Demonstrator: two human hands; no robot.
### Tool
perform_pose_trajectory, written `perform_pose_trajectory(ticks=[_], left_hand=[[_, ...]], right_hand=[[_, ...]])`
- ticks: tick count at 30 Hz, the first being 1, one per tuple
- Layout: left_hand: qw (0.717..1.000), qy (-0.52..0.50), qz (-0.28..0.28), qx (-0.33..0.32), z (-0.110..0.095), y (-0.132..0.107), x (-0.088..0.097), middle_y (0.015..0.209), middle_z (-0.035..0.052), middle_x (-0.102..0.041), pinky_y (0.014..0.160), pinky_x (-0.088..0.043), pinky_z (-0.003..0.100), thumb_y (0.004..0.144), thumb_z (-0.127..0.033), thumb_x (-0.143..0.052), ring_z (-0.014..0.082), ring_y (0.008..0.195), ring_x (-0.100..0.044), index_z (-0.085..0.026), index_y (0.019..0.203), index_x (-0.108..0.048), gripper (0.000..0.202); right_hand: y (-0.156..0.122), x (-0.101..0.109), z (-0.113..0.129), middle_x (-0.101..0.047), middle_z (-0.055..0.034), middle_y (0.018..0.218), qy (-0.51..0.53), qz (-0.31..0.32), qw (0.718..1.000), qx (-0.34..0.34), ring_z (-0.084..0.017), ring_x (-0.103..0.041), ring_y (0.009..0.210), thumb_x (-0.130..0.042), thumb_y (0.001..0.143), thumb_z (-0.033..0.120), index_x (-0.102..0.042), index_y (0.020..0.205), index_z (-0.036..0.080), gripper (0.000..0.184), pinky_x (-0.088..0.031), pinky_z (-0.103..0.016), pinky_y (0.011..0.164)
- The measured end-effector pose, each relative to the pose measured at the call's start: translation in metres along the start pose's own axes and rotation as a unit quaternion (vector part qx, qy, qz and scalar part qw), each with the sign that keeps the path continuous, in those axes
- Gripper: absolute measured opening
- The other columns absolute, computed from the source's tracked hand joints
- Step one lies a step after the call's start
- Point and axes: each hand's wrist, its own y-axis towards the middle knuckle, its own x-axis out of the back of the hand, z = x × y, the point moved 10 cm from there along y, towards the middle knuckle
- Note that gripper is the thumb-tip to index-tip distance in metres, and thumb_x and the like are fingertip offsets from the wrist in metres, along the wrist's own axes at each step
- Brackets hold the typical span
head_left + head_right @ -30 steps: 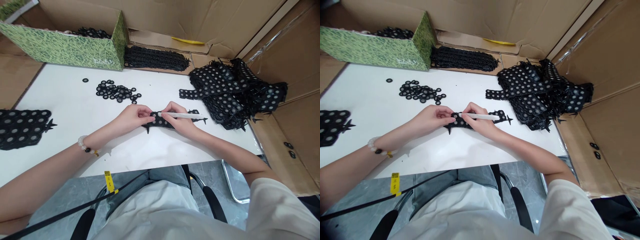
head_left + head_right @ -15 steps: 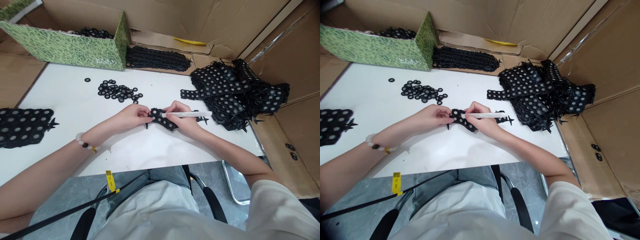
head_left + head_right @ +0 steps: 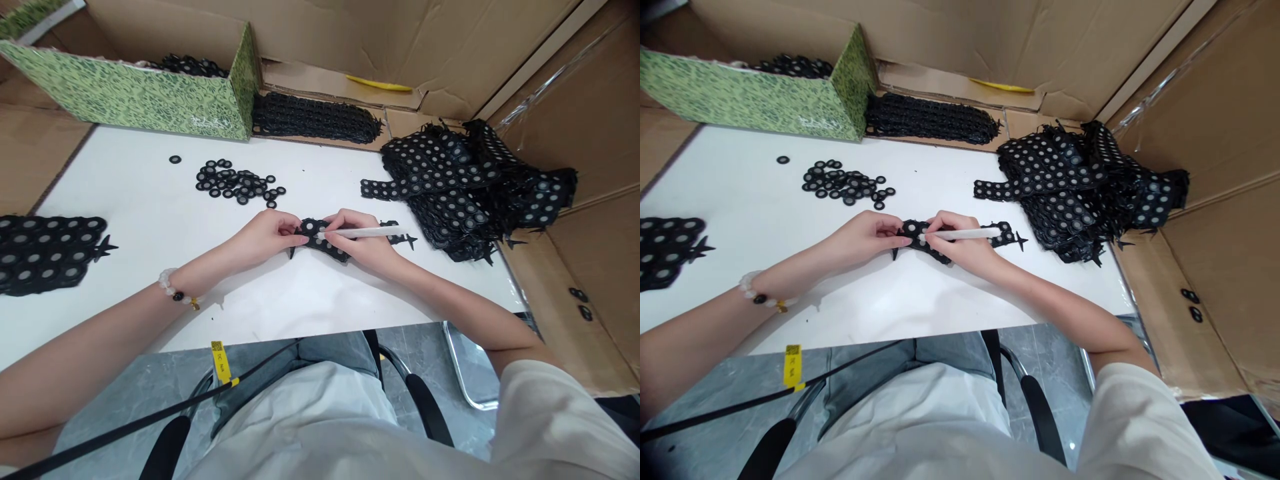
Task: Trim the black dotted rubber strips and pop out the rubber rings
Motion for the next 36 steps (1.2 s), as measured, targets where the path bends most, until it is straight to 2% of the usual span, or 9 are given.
perform_pose_trajectory(ticks=[5,10,18,22,24,25,29,33,36], left_hand=[[1.000,-0.024,-0.011,0.017,-0.002,-0.001,-0.001,0.060,-0.0017,-0.055,0.058,-0.032,0.025,0.075,-0.041,-0.069,0.0132,0.061,-0.047,-0.017,0.067,-0.062,0.027],[0.996,-0.058,-0.058,0.044,-0.007,-0.009,0.003,0.054,-0.0053,-0.042,0.055,-0.027,0.025,0.077,-0.036,-0.068,0.0100,0.054,-0.035,-0.018,0.060,-0.051,0.030],[0.996,-0.061,-0.059,0.040,-0.012,-0.012,0.000,0.058,-0.0030,-0.049,0.056,-0.029,0.025,0.078,-0.037,-0.067,0.0114,0.057,-0.040,-0.017,0.065,-0.056,0.026],[0.995,-0.068,-0.052,0.052,-0.004,-0.007,0.005,0.057,-0.0039,-0.048,0.053,-0.027,0.026,0.077,-0.038,-0.070,0.0106,0.052,-0.038,-0.018,0.069,-0.057,0.026],[0.995,-0.070,-0.047,0.057,0.000,-0.005,0.007,0.061,-0.0025,-0.052,0.052,-0.028,0.025,0.078,-0.037,-0.069,0.0111,0.052,-0.041,-0.019,0.072,-0.057,0.023],[0.995,-0.067,-0.043,0.059,0.002,-0.005,0.008,0.063,-0.0014,-0.055,0.051,-0.028,0.025,0.079,-0.037,-0.068,0.0115,0.053,-0.043,-0.018,0.074,-0.059,0.021],[0.997,-0.047,-0.039,0.052,0.003,-0.004,0.008,0.067,0.0006,-0.061,0.049,-0.029,0.025,0.082,-0.038,-0.065,0.0110,0.051,-0.043,-0.018,0.080,-0.063,0.020],[0.998,-0.037,-0.034,0.040,0.001,-0.003,0.010,0.063,-0.0002,-0.057,0.047,-0.030,0.024,0.084,-0.045,-0.064,0.0108,0.050,-0.044,-0.018,0.074,-0.062,0.029],[0.998,-0.019,-0.033,0.044,0.005,-0.001,0.013,0.057,-0.0016,-0.052,0.044,-0.030,0.024,0.084,-0.050,-0.063,0.0113,0.046,-0.043,-0.019,0.069,-0.060,0.034]], right_hand=[[-0.001,-0.001,-0.004,-0.069,0.0005,0.074,-0.010,-0.005,1.000,-0.024,-0.015,-0.059,0.065,-0.067,0.085,0.030,-0.062,0.078,0.021,0.012,-0.043,-0.029,0.062],[-0.003,-0.004,0.004,-0.068,0.0016,0.073,-0.052,-0.035,0.998,0.001,-0.015,-0.058,0.064,-0.064,0.089,0.031,-0.058,0.081,0.022,0.013,-0.040,-0.029,0.063],[-0.001,-0.009,0.000,-0.069,0.0000,0.078,-0.109,-0.050,0.993,-0.005,-0.018,-0.061,0.069,-0.063,0.090,0.035,-0.059,0.083,0.024,0.015,-0.041,-0.031,0.065],[0.001,0.000,0.012,-0.073,-0.0046,0.096,-0.030,-0.026,0.998,0.049,-0.023,-0.069,0.097,-0.063,0.090,0.033,-0.060,0.085,0.023,0.012,-0.050,-0.035,0.082],[0.003,0.018,0.021,-0.071,-0.0072,0.121,-0.026,-0.046,0.995,0.081,-0.025,-0.065,0.117,-0.058,0.090,0.025,-0.062,0.090,0.023,0.004,-0.050,-0.039,0.094],[0.004,0.030,0.024,-0.069,-0.0074,0.127,-0.046,-0.070,0.992,0.094,-0.025,-0.063,0.119,-0.054,0.089,0.021,-0.062,0.093,0.024,0.010,-0.049,-0.040,0.096],[0.020,0.066,0.004,-0.073,-0.0091,0.104,-0.222,-0.119,0.966,0.057,-0.027,-0.067,0.098,-0.047,0.086,0.012,-0.067,0.105,0.023,0.029,-0.049,-0.044,0.094],[0.035,0.062,-0.019,-0.070,-0.0179,0.116,-0.360,-0.061,0.931,0.016,-0.037,-0.062,0.111,-0.060,0.084,0.017,-0.070,0.111,0.017,0.029,-0.046,-0.055,0.101],[0.022,0.052,0.010,-0.068,-0.0149,0.124,-0.317,-0.057,0.945,0.060,-0.036,-0.056,0.123,-0.062,0.087,0.021,-0.071,0.115,0.024,0.030,-0.042,-0.057,0.109]])
